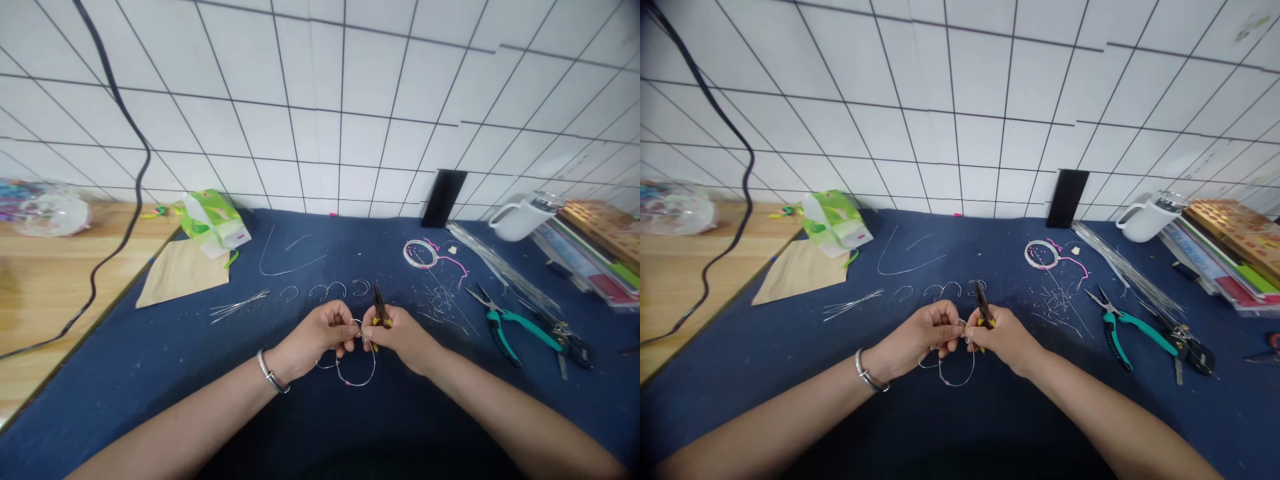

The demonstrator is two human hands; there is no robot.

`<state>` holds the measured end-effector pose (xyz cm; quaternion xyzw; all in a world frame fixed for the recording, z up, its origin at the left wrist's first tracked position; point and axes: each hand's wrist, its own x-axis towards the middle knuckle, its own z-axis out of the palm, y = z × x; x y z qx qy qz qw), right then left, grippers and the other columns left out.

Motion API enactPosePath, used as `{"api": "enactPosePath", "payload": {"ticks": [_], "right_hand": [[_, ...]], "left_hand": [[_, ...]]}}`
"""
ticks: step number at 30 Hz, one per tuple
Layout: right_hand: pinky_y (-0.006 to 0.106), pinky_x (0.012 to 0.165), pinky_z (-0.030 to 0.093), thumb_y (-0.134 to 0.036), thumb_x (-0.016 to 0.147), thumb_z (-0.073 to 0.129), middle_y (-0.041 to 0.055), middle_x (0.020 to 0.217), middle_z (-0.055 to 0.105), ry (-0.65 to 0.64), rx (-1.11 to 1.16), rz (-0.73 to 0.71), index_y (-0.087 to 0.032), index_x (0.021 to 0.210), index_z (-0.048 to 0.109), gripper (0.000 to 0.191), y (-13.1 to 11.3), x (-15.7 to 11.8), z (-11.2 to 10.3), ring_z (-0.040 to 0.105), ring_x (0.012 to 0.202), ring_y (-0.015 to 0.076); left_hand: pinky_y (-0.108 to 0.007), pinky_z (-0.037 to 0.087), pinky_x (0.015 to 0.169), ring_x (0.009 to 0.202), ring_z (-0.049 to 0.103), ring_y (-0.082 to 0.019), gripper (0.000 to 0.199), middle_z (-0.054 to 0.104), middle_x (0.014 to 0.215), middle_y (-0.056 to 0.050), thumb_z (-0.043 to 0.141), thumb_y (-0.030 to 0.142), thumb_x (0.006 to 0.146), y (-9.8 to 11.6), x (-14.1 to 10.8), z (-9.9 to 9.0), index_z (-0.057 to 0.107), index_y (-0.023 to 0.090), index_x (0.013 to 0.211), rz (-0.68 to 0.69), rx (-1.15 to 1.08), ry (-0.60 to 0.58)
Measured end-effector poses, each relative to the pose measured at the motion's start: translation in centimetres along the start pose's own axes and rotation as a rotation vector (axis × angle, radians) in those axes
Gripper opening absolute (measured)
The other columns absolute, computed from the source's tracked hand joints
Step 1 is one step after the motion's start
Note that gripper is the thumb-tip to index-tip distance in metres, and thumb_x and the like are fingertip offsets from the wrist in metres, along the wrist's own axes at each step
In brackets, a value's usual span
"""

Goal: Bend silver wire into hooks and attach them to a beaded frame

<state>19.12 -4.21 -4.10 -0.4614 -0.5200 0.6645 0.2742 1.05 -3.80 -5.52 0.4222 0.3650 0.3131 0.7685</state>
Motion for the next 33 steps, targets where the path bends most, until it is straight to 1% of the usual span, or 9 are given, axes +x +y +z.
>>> {"api": "enactPosePath", "payload": {"ticks": [4, 9, 12, 17, 21, 25, 29, 33], "right_hand": [[0.026, 0.061, 0.04, -0.024, 0.074, 0.06, -0.0017, 0.062, 0.056, -0.013, 0.089, -0.003, -0.017, 0.077, 0.053, 0.01, 0.6, 0.1, -0.1, 0.054, 0.061, 0.0118], [0.026, 0.062, 0.039, -0.022, 0.073, 0.061, -0.0017, 0.063, 0.056, -0.012, 0.171, 0.019, -0.016, 0.078, 0.054, 0.01, 0.9, 0.1, 0.0, 0.054, 0.061, 0.0111], [0.026, 0.061, 0.039, -0.021, 0.074, 0.061, -0.0016, 0.064, 0.055, -0.018, 0.238, 0.034, -0.016, 0.079, 0.054, 0.01, 0.8, 0.1, 0.1, 0.054, 0.06, 0.0108], [0.026, 0.06, 0.039, -0.022, 0.073, 0.063, -0.0022, 0.064, 0.054, -0.025, 0.315, 0.061, -0.017, 0.079, 0.053, 0.013, 0.8, 0.0, 0.1, 0.053, 0.058, 0.0105], [0.026, 0.06, 0.039, -0.024, 0.073, 0.062, -0.0013, 0.065, 0.056, 0.0, 0.237, 0.036, -0.017, 0.078, 0.054, 0.012, 0.7, 0.1, 0.0, 0.053, 0.059, 0.0103], [0.026, 0.061, 0.04, -0.024, 0.073, 0.061, -0.002, 0.061, 0.055, 0.028, 0.076, -0.015, -0.016, 0.075, 0.055, 0.009, 0.1, 0.0, -0.1, 0.052, 0.059, 0.0104], [0.025, 0.061, 0.04, -0.025, 0.072, 0.06, -0.0024, 0.06, 0.054, 0.01, 0.006, -0.001, -0.017, 0.073, 0.055, 0.009, -1.2, 0.1, 0.1, 0.051, 0.059, 0.01], [0.025, 0.06, 0.041, -0.024, 0.07, 0.061, -0.0026, 0.061, 0.054, -0.016, -0.04, 0.017, -0.017, 0.073, 0.056, 0.009, -2.8, 0.9, 0.4, 0.051, 0.059, 0.0098]], "left_hand": [[-0.017, 0.039, 0.045, 0.053, 0.054, -0.008, 0.018, 0.059, 0.06, 0.001, 0.063, 0.022, 0.076, -0.1, 0.0, 0.1, 0.047, 0.015, 0.077, 0.021, 0.018, 0.011], [-0.017, 0.039, 0.042, 0.049, 0.054, -0.008, 0.019, 0.06, 0.058, 0.001, 0.063, 0.02, 0.075, 0.2, -0.2, 0.2, 0.045, 0.015, 0.076, -0.054, -0.022, 0.007], [-0.016, 0.039, 0.042, 0.051, 0.057, -0.009, 0.02, 0.062, 0.062, -0.001, 0.065, 0.018, 0.073, 0.2, -0.4, 0.4, 0.045, 0.015, 0.076, -0.077, -0.048, 0.005], [-0.016, 0.038, 0.042, 0.053, 0.058, -0.009, 0.018, 0.064, 0.067, -0.003, 0.063, 0.019, 0.074, -0.2, -0.5, 0.5, 0.046, 0.015, 0.077, -0.06, -0.066, 0.004], [-0.015, 0.037, 0.042, 0.051, 0.056, -0.008, 0.019, 0.064, 0.069, -0.003, 0.065, 0.02, 0.074, 0.0, -0.4, 0.5, 0.047, 0.015, 0.077, -0.047, -0.055, 0.007], [-0.014, 0.033, 0.04, 0.048, 0.052, -0.006, 0.021, 0.06, 0.062, 0.001, 0.067, 0.02, 0.071, 0.2, -0.4, 0.5, 0.047, 0.015, 0.076, -0.042, -0.032, 0.0], [-0.014, 0.029, 0.038, 0.043, 0.047, -0.004, 0.02, 0.059, 0.056, 0.002, 0.066, 0.018, 0.071, 0.4, -0.4, 0.3, 0.046, 0.015, 0.074, -0.041, -0.008, 0.004], [-0.015, 0.029, 0.038, 0.045, 0.049, -0.006, 0.019, 0.058, 0.054, 0.002, 0.065, 0.019, 0.071, 0.9, -0.5, -0.1, 0.046, 0.016, 0.074, -0.031, 0.007, 0.007]]}}
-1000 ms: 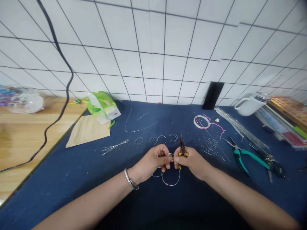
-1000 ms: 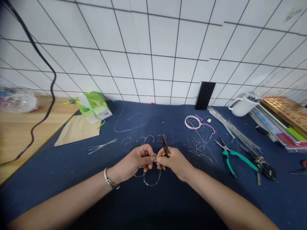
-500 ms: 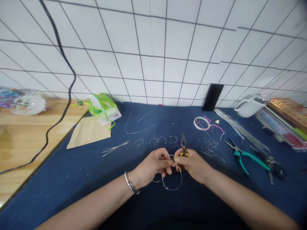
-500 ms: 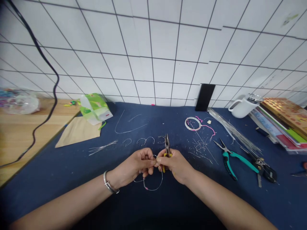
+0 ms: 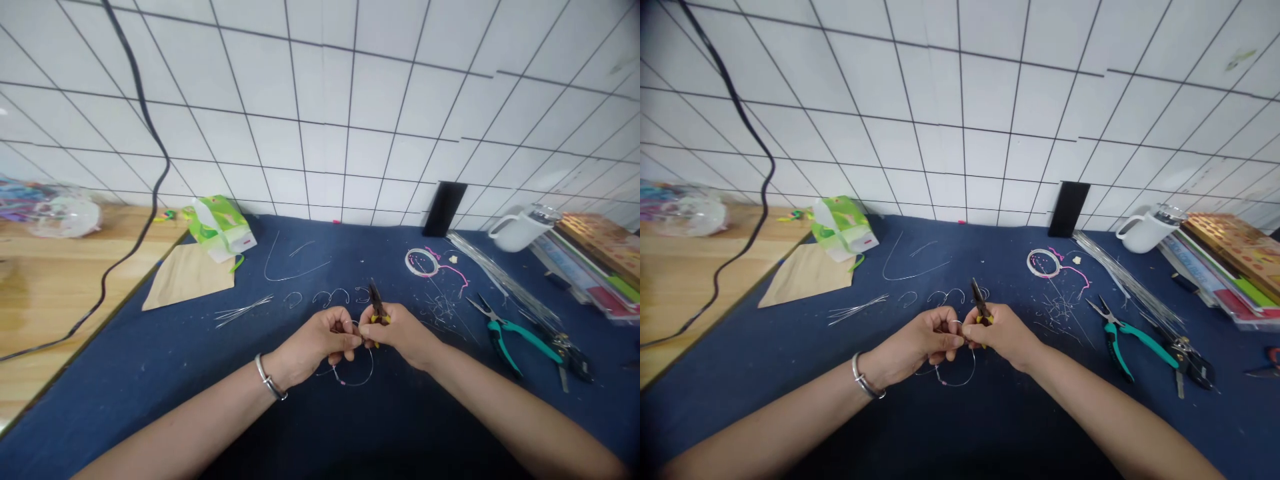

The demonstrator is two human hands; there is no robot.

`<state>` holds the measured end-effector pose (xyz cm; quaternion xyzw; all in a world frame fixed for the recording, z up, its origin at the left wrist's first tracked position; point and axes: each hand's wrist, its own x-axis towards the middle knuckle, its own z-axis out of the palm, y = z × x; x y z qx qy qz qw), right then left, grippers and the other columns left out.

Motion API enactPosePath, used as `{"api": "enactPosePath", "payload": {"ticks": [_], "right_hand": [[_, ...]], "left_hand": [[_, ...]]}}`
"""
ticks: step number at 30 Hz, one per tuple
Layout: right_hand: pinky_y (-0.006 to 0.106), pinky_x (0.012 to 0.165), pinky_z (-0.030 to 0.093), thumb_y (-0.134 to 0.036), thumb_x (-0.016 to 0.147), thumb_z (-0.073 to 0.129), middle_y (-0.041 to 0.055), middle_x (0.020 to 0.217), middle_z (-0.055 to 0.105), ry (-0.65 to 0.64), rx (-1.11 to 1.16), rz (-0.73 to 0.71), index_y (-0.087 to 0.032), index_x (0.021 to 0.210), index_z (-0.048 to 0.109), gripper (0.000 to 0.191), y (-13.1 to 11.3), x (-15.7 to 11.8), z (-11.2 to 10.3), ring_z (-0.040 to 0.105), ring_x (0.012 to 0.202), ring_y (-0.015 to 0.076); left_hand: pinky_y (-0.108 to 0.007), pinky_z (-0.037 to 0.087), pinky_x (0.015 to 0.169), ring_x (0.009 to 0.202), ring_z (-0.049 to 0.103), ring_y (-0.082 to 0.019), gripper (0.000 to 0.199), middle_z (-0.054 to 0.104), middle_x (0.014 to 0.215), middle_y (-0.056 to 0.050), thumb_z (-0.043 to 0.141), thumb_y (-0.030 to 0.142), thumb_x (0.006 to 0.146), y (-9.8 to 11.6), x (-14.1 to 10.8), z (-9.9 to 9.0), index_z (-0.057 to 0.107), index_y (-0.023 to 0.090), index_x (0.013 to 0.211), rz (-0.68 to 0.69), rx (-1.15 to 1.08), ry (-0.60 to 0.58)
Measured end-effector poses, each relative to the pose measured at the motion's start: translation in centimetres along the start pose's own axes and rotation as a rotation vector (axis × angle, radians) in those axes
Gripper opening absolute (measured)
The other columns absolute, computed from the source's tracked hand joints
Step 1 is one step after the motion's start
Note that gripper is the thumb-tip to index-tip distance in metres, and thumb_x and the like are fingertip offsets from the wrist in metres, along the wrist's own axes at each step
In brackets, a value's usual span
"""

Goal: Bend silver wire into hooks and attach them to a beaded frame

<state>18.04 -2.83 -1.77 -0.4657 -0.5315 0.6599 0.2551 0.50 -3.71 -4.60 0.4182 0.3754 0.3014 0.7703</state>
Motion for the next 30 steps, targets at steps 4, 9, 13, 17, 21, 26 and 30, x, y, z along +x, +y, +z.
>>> {"api": "enactPosePath", "payload": {"ticks": [4, 9, 13, 17, 21, 26, 30], "right_hand": [[0.025, 0.061, 0.042, -0.022, 0.07, 0.06, -0.0029, 0.061, 0.053, -0.064, -0.031, -0.03, -0.017, 0.073, 0.055, 0.007, -1.3, 1.1, 0.3, 0.05, 0.059, 0.0093], [0.026, 0.062, 0.043, -0.021, 0.07, 0.06, -0.0026, 0.062, 0.053, -0.071, -0.093, -0.029, -0.017, 0.072, 0.055, 0.006, -2.1, 2.1, 0.5, 0.051, 0.061, 0.0102], [0.025, 0.063, 0.043, -0.02, 0.07, 0.059, -0.0028, 0.062, 0.054, -0.069, -0.129, -0.045, -0.018, 0.071, 0.055, 0.005, -2.1, 2.6, 0.3, 0.052, 0.061, 0.0105], [0.025, 0.061, 0.042, -0.02, 0.07, 0.058, -0.0026, 0.06, 0.054, -0.064, -0.16, -0.05, -0.017, 0.07, 0.056, 0.003, -2.0, 3.1, 0.0, 0.052, 0.06, 0.0103], [0.026, 0.063, 0.043, -0.021, 0.07, 0.057, -0.0021, 0.06, 0.054, -0.024, -0.222, -0.057, -0.018, 0.071, 0.056, 0.004, -2.1, 3.2, 0.0, 0.052, 0.061, 0.011], [0.025, 0.06, 0.041, -0.023, 0.07, 0.057, -0.0021, 0.059, 0.054, -0.024, -0.287, -0.037, -0.018, 0.07, 0.056, 0.005, -3.5, 3.4, 0.6, 0.051, 0.059, 0.0107], [0.024, 0.057, 0.039, -0.018, 0.068, 0.055, -0.0015, 0.058, 0.055, -0.094, -0.364, 0.004, -0.017, 0.069, 0.057, 0.002, -4.6, 4.0, 1.0, 0.049, 0.057, 0.01]], "left_hand": [[-0.015, 0.026, 0.038, 0.045, 0.049, -0.005, 0.021, 0.055, 0.053, 0.004, 0.066, 0.014, 0.069, 0.8, -0.3, -0.6, 0.045, 0.016, 0.071, 0.03, -0.038, -0.012], [-0.016, 0.024, 0.038, 0.042, 0.042, -0.003, 0.022, 0.053, 0.055, 0.005, 0.064, 0.01, 0.067, 1.0, -0.1, -1.1, 0.044, 0.017, 0.07, 0.09, -0.079, 0.013], [-0.017, 0.02, 0.038, 0.041, 0.037, -0.002, 0.019, 0.052, 0.058, 0.005, 0.063, 0.009, 0.067, 0.8, 0.3, -1.3, 0.046, 0.016, 0.074, 0.099, -0.112, -0.007], [-0.018, 0.016, 0.039, 0.041, 0.034, -0.002, 0.018, 0.048, 0.057, 0.006, 0.063, 0.008, 0.067, 0.7, 0.5, -1.5, 0.048, 0.015, 0.074, 0.056, -0.162, -0.031], [-0.017, 0.015, 0.038, 0.041, 0.035, -0.002, 0.013, 0.047, 0.056, 0.005, 0.06, 0.008, 0.069, 0.5, 0.6, -1.5, 0.049, 0.015, 0.074, 0.031, -0.303, -0.05], [-0.017, 0.013, 0.033, 0.034, 0.033, -0.001, 0.007, 0.054, 0.065, 0.002, 0.052, 0.011, 0.071, 0.0, 0.5, -1.5, 0.049, 0.016, 0.077, 0.012, -0.528, -0.131], [-0.017, 0.02, 0.03, 0.03, 0.035, -0.003, 0.01, 0.052, 0.059, 0.002, 0.047, 0.014, 0.07, -0.7, 0.4, -1.4, 0.052, 0.015, 0.079, -0.011, -0.66, -0.223]]}}
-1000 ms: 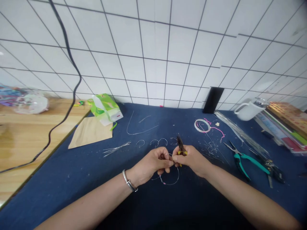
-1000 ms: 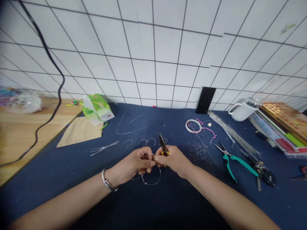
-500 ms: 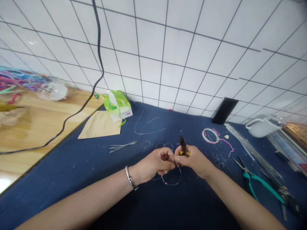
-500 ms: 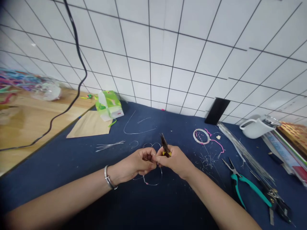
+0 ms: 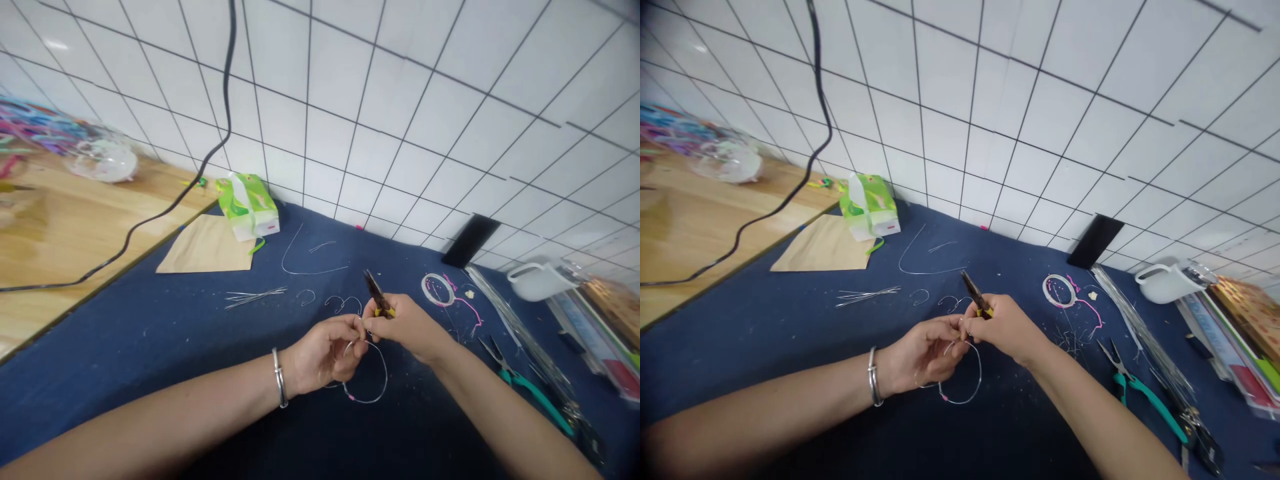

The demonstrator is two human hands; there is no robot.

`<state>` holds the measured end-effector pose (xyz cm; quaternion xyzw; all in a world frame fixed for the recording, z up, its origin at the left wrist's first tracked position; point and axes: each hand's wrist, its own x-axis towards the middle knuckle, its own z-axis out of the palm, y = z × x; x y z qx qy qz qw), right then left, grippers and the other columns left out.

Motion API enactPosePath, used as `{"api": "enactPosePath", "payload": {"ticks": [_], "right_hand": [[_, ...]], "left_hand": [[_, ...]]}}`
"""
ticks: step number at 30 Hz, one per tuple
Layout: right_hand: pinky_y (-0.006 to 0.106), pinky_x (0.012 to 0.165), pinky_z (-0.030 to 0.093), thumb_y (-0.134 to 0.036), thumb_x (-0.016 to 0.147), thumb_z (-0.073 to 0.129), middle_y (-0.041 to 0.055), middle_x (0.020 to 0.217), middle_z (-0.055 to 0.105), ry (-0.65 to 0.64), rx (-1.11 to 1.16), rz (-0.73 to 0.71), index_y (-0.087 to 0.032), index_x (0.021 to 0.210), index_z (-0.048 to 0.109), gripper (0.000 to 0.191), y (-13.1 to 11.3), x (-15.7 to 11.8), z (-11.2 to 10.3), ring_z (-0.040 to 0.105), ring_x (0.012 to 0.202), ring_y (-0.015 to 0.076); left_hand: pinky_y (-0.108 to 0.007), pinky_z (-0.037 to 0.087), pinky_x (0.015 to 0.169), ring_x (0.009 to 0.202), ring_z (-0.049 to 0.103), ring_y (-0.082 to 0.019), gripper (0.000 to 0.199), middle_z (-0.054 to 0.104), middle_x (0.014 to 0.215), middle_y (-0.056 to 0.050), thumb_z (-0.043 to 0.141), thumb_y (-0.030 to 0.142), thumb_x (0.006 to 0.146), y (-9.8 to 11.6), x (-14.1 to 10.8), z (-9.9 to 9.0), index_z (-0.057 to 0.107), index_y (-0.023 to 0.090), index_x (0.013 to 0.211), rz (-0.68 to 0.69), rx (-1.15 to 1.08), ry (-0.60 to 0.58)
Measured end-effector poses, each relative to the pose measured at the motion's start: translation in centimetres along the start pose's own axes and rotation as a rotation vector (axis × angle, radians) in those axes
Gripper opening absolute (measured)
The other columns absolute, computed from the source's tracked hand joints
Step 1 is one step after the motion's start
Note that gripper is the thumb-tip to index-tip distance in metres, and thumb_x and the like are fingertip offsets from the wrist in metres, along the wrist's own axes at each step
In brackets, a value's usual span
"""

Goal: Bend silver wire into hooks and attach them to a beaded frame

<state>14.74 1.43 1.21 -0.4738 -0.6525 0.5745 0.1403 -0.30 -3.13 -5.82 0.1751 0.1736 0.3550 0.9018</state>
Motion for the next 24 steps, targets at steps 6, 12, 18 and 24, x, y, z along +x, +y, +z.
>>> {"api": "enactPosePath", "payload": {"ticks": [6, 12, 18, 24], "right_hand": [[0.024, 0.055, 0.04, -0.016, 0.067, 0.053, 0.0, 0.059, 0.057, -0.083, -0.039, 0.06, -0.016, 0.067, 0.054, 0.002, -1.0, 0.4, 0.0, 0.05, 0.057, 0.0104], [0.023, 0.053, 0.038, -0.019, 0.069, 0.054, -0.0014, 0.058, 0.055, -0.073, -0.137, 0.058, -0.016, 0.067, 0.056, 0.004, -1.0, 0.0, -0.2, 0.048, 0.055, 0.0093], [0.023, 0.054, 0.037, -0.026, 0.071, 0.057, -0.0023, 0.057, 0.053, -0.041, -0.147, 0.058, -0.017, 0.071, 0.058, 0.009, 0.6, -0.5, -0.9, 0.048, 0.054, 0.0097], [0.023, 0.056, 0.038, -0.025, 0.072, 0.057, -0.003, 0.057, 0.052, -0.016, -0.112, 0.025, -0.017, 0.07, 0.058, 0.009, 2.2, -0.9, -1.5, 0.05, 0.055, 0.0095]], "left_hand": [[-0.024, 0.038, 0.04, 0.035, 0.053, -0.012, 0.018, 0.059, 0.059, -0.002, 0.042, 0.019, 0.072, -0.5, 0.0, -0.4, 0.056, 0.012, 0.082, 0.034, 0.056, -0.001], [-0.025, 0.043, 0.053, 0.05, 0.061, -0.014, 0.016, 0.062, 0.067, -0.006, 0.045, 0.02, 0.075, -0.3, -0.2, -0.4, 0.057, 0.011, 0.079, 0.061, 0.147, 0.053], [-0.021, 0.041, 0.047, 0.044, 0.058, -0.01, 0.016, 0.062, 0.066, -0.003, 0.053, 0.027, 0.08, 0.4, -0.2, 0.0, 0.052, 0.013, 0.073, 0.114, 0.28, 0.108], [-0.023, 0.043, 0.054, 0.055, 0.064, -0.013, 0.016, 0.066, 0.075, -0.006, 0.056, 0.028, 0.082, 1.0, -0.1, 0.6, 0.051, 0.013, 0.08, 0.081, 0.419, 0.123]]}}
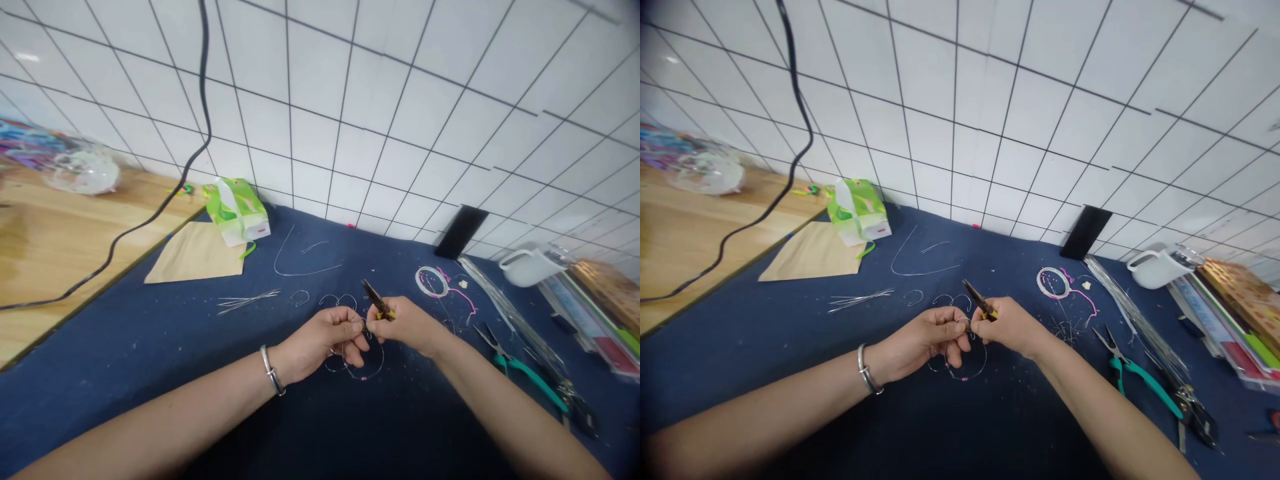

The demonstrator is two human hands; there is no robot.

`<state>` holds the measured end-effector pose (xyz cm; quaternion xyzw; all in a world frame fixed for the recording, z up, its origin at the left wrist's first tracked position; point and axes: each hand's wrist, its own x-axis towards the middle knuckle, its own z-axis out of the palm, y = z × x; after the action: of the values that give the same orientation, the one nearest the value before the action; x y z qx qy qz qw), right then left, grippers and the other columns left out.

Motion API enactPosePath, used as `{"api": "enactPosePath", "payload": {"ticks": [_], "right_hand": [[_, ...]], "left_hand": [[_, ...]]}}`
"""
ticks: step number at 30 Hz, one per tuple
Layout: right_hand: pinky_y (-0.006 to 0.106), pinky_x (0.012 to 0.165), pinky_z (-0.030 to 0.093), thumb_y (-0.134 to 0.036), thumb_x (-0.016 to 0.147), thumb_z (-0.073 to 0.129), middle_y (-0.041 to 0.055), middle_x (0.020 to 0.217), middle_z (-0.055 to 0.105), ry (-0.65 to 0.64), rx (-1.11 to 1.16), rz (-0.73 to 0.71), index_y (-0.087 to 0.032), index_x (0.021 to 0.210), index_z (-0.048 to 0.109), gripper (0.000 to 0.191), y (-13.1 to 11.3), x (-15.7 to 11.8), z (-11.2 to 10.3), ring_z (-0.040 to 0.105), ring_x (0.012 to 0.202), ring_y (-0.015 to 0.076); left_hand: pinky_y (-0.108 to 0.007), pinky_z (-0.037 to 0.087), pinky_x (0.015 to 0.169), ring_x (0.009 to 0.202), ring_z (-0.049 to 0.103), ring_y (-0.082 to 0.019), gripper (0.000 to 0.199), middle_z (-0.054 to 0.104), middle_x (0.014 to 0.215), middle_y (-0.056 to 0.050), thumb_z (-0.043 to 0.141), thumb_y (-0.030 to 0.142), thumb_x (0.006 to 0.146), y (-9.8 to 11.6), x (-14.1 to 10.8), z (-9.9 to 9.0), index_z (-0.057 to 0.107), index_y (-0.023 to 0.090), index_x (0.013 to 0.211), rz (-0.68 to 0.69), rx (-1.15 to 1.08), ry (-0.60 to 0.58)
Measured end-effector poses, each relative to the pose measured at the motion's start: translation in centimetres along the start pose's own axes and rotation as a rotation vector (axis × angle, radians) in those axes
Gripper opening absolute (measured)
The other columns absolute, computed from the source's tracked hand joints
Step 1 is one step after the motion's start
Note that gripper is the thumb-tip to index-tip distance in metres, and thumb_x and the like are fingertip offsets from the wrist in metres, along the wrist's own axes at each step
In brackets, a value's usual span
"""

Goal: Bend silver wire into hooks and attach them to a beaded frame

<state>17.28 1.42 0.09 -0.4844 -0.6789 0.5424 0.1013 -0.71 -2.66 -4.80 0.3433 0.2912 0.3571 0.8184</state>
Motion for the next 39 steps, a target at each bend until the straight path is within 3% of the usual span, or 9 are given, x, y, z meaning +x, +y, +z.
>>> {"api": "enactPosePath", "payload": {"ticks": [5, 13, 17, 27, 33, 39], "right_hand": [[0.024, 0.056, 0.04, -0.025, 0.071, 0.057, -0.0028, 0.058, 0.052, -0.009, 0.068, -0.007, -0.016, 0.071, 0.057, 0.008, 1.0, 0.1, 0.0, 0.05, 0.055, 0.0096], [0.023, 0.058, 0.042, -0.022, 0.07, 0.057, -0.0027, 0.062, 0.053, -0.067, 0.107, 0.011, -0.016, 0.072, 0.056, 0.006, 1.3, 0.3, -0.3, 0.053, 0.058, 0.0094], [0.023, 0.058, 0.041, -0.022, 0.071, 0.056, -0.0033, 0.06, 0.053, -0.043, 0.07, -0.008, -0.017, 0.073, 0.056, 0.005, 1.6, 0.1, 0.0, 0.053, 0.058, 0.0095], [0.022, 0.056, 0.039, -0.022, 0.071, 0.059, -0.0026, 0.062, 0.054, -0.079, 0.252, -0.002, -0.016, 0.073, 0.056, 0.007, 2.2, 0.1, 0.9, 0.05, 0.056, 0.0083], [0.023, 0.059, 0.04, -0.024, 0.073, 0.057, -0.0022, 0.064, 0.055, -0.054, 0.22, -0.02, -0.016, 0.074, 0.057, 0.007, 2.0, 0.0, 0.9, 0.051, 0.058, 0.0088], [0.022, 0.053, 0.038, -0.031, 0.071, 0.06, -0.0038, 0.061, 0.05, 0.067, 0.051, -0.02, -0.018, 0.076, 0.055, 0.014, 1.8, -0.4, 1.4, 0.045, 0.055, 0.0078]], "left_hand": [[-0.022, 0.042, 0.055, 0.062, 0.066, -0.014, 0.014, 0.067, 0.078, -0.007, 0.058, 0.026, 0.08, 0.1, 0.1, 0.0, 0.053, 0.012, 0.081, -0.049, 0.114, -0.01], [-0.023, 0.042, 0.056, 0.055, 0.06, -0.01, 0.017, 0.062, 0.07, -0.001, 0.062, 0.029, 0.076, 0.1, 0.7, -0.9, 0.058, 0.013, 0.078, -0.08, 0.328, 0.027], [-0.022, 0.041, 0.054, 0.052, 0.059, -0.009, 0.016, 0.061, 0.069, 0.0, 0.062, 0.029, 0.076, 0.0, 0.7, -1.1, 0.057, 0.013, 0.078, -0.096, 0.281, 0.023], [-0.02, 0.04, 0.052, 0.057, 0.061, -0.01, 0.017, 0.066, 0.08, -0.006, 0.063, 0.026, 0.076, -0.4, 0.6, -0.9, 0.054, 0.013, 0.081, -0.073, 0.166, 0.065], [-0.021, 0.041, 0.054, 0.055, 0.058, -0.008, 0.016, 0.065, 0.074, -0.003, 0.065, 0.024, 0.074, -0.5, 0.6, -0.8, 0.054, 0.014, 0.081, -0.044, 0.133, 0.099], [-0.019, 0.038, 0.051, 0.053, 0.056, -0.008, 0.014, 0.061, 0.058, -0.001, 0.063, 0.025, 0.077, -0.5, 0.7, -0.5, 0.054, 0.013, 0.078, 0.042, 0.203, 0.18]]}}
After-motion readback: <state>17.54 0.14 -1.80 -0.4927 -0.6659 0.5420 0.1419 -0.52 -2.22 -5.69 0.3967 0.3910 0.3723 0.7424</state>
